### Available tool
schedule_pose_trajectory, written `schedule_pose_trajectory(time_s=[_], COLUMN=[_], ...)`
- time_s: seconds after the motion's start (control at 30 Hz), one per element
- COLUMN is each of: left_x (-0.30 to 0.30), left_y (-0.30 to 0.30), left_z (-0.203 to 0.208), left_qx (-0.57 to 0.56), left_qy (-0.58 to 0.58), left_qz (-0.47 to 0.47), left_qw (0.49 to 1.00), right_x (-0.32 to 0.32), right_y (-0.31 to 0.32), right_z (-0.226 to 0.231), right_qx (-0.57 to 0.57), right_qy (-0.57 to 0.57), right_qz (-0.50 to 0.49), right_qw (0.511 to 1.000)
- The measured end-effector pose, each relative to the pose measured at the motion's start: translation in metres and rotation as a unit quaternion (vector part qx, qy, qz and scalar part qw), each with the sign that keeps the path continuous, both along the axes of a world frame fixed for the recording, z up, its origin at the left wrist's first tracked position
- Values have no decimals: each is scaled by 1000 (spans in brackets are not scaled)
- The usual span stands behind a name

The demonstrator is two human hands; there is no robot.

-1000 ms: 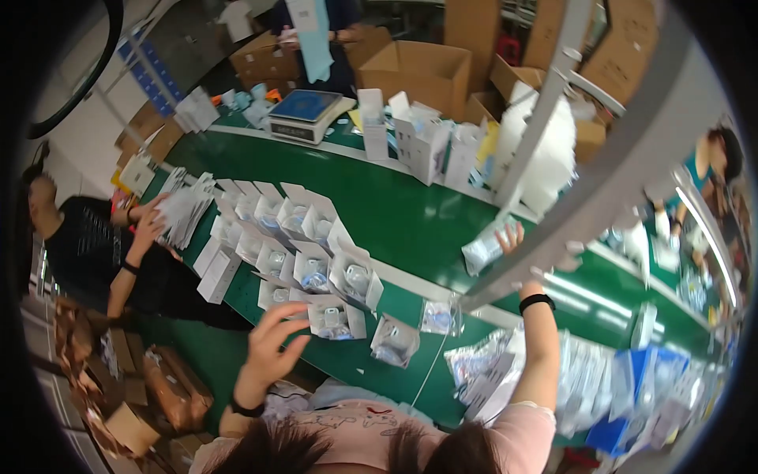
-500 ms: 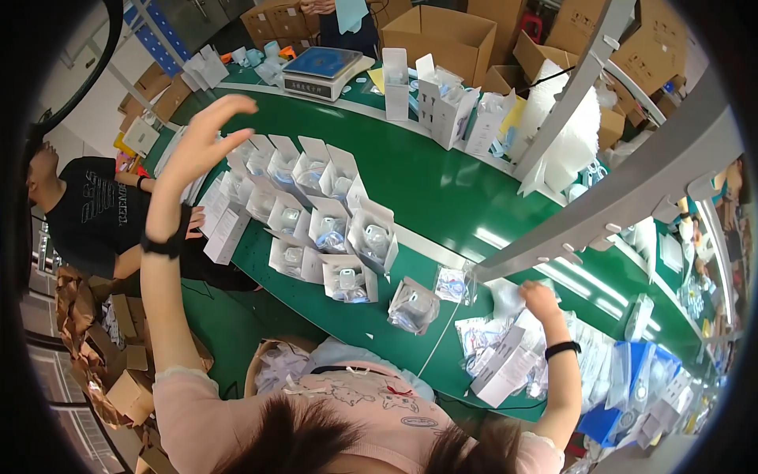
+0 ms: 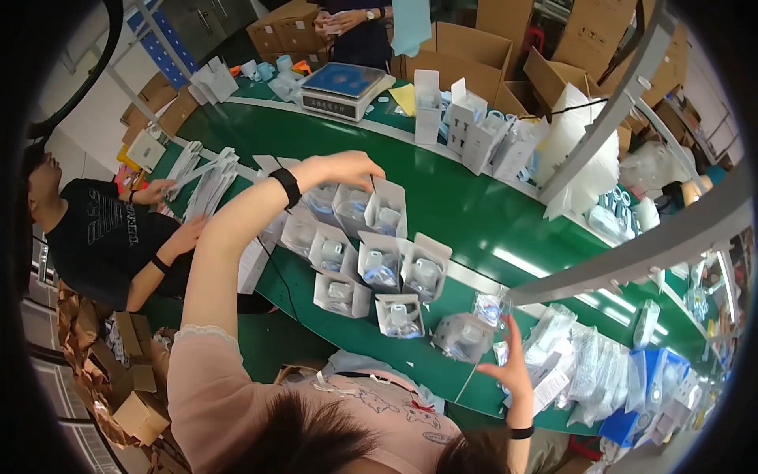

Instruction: The person packages electronic devices by hand, placing small plastic bags and bubble-wrapped items into boxes. They fold the box flaps closed, set the filled boxes aside, and place instruction manuals into new boxes.

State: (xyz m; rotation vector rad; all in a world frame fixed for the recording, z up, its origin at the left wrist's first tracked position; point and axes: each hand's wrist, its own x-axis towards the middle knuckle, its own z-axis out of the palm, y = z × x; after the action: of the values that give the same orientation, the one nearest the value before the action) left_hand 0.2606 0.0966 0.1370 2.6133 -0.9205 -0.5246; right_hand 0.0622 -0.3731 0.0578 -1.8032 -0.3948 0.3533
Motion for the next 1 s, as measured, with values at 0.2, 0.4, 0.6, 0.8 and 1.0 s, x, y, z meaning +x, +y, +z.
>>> schedule_pose_trajectory(time_s=[0.2, 0.4, 0.6, 0.8, 1.0], left_x=[15, 20, 55, 133, 175], left_y=[13, 2, -10, -27, -6], left_z=[-25, -8, 44, 29, -30], left_qx=[-40, -28, -14, 11, 18], left_qy=[-14, -67, -114, -89, -107], left_qz=[-40, -7, 28, 43, 75], left_qw=[998, 997, 993, 995, 991], right_x=[-27, 9, 80, 220, 295], right_y=[56, 55, 104, 128, 85], right_z=[-52, -13, 54, 1, -79], right_qx=[113, -89, 66, 226, 96], right_qy=[116, -5, -138, -157, -151], right_qz=[-72, -157, -365, -475, -555], right_qw=[984, 984, 918, 836, 812])
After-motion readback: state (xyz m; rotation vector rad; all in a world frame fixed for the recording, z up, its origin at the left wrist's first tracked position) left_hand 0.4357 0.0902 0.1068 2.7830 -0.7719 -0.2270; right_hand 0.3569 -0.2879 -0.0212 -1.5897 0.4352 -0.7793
